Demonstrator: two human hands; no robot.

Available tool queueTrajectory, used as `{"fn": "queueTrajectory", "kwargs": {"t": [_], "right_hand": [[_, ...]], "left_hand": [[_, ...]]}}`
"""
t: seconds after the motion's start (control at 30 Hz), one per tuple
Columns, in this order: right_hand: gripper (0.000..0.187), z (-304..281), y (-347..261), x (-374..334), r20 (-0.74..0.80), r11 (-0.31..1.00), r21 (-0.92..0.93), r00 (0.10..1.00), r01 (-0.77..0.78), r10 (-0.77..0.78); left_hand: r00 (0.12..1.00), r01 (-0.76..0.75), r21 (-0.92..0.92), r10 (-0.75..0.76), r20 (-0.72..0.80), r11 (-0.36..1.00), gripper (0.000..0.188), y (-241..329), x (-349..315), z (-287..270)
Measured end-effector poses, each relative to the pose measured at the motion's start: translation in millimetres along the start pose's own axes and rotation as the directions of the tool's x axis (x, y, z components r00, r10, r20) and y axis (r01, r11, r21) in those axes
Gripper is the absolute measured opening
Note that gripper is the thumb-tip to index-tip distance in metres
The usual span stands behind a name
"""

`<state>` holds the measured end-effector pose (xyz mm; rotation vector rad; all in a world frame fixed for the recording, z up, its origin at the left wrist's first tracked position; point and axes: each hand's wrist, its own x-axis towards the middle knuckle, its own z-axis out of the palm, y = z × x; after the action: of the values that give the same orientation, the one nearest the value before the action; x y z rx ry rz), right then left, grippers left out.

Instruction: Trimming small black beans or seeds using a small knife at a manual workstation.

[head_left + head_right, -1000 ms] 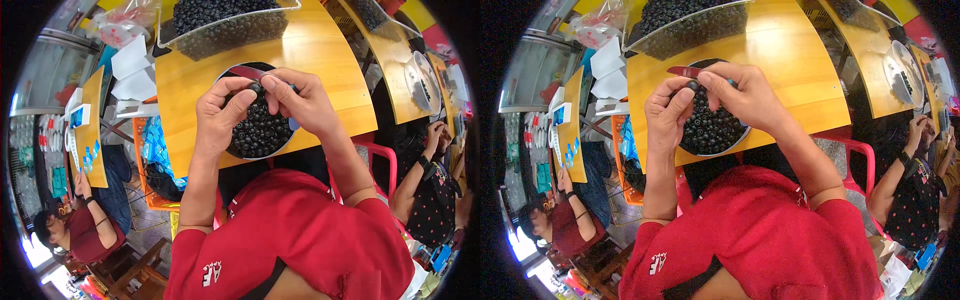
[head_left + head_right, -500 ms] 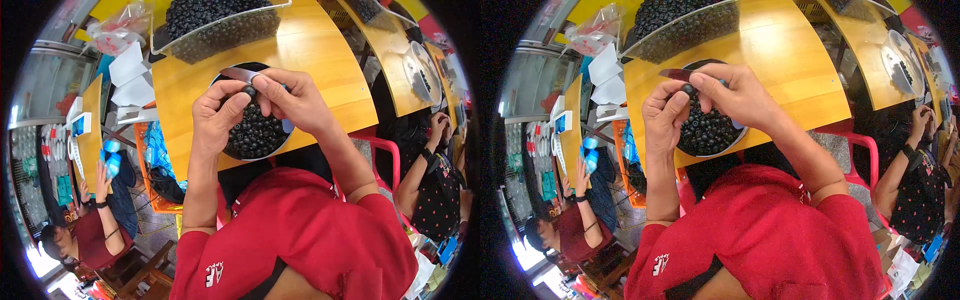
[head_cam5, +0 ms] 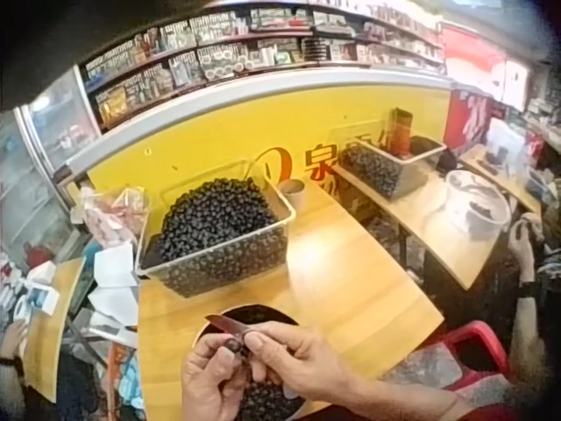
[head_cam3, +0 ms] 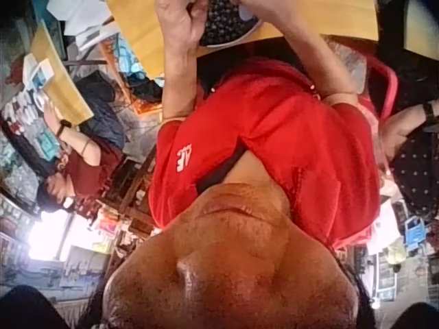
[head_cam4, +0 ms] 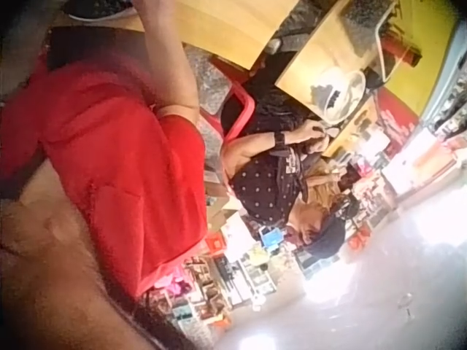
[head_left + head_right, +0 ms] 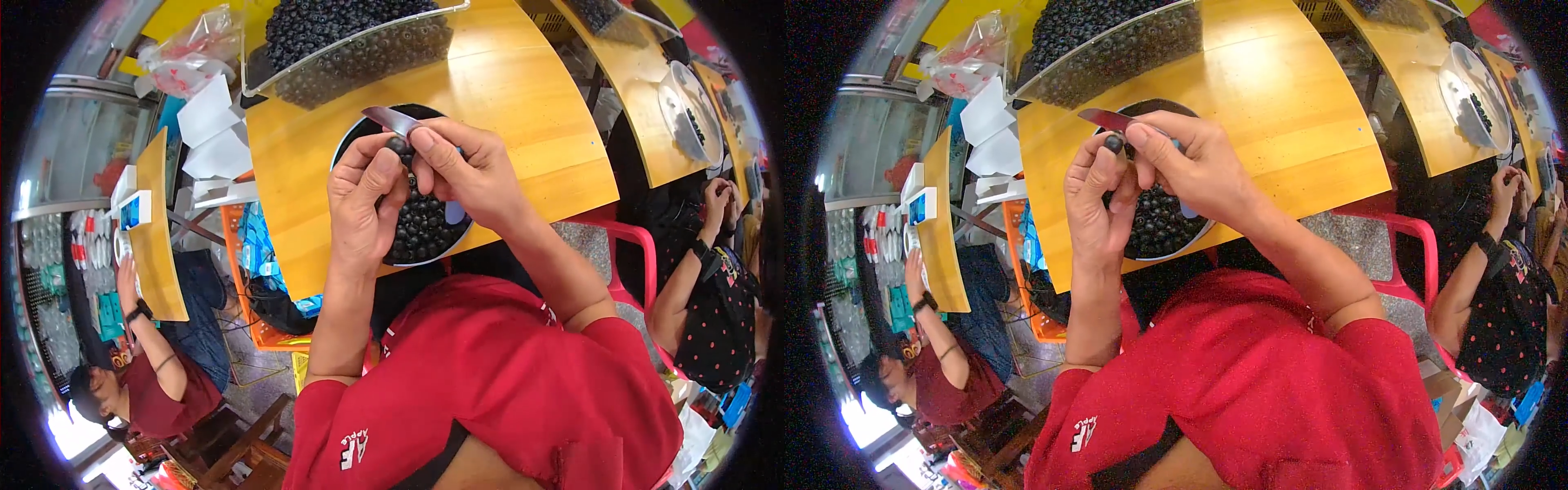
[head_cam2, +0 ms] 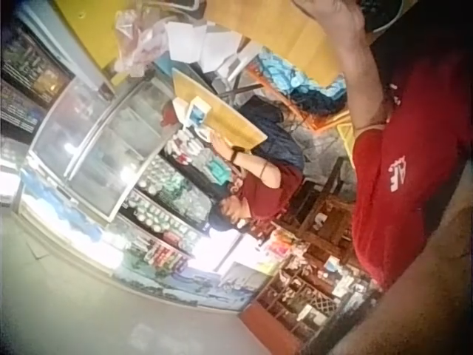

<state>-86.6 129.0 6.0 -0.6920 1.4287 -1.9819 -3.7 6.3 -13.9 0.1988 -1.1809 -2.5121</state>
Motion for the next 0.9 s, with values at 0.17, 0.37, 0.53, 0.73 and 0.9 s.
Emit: {"fn": "queueTrajectory", "kwargs": {"t": [0.17,0.37,0.53,0.73,0.9], "right_hand": [[0.025,0,-6,-5,0.029,0.993,0.115,0.999,-0.029,0.026],[0.026,3,5,-1,-0.024,0.992,0.096,0.997,0.077,-0.075],[0.025,-1,-1,1,-0.047,0.996,0.083,0.999,0.006,-0.002],[0.028,-2,-4,4,-0.123,1.0,0.008,0.992,0.017,-0.016],[0.03,-2,-5,3,-0.048,0.954,0.249,0.982,-0.166,0.183]], "left_hand": [[0.999,0.0,-0.063,-0.002,-0.032,0.998,0.022,-1,0,6],[1.0,-0.015,-0.018,0.014,-0.023,1.0,0.022,0,1,10],[1.0,-0.004,0.086,0.005,-0.01,0.996,0.021,7,4,9],[0.999,-0.033,0.406,0.034,0.004,0.913,0.022,16,1,13],[0.994,-0.111,0.534,0.103,0.045,0.838,0.023,16,0,10]]}}
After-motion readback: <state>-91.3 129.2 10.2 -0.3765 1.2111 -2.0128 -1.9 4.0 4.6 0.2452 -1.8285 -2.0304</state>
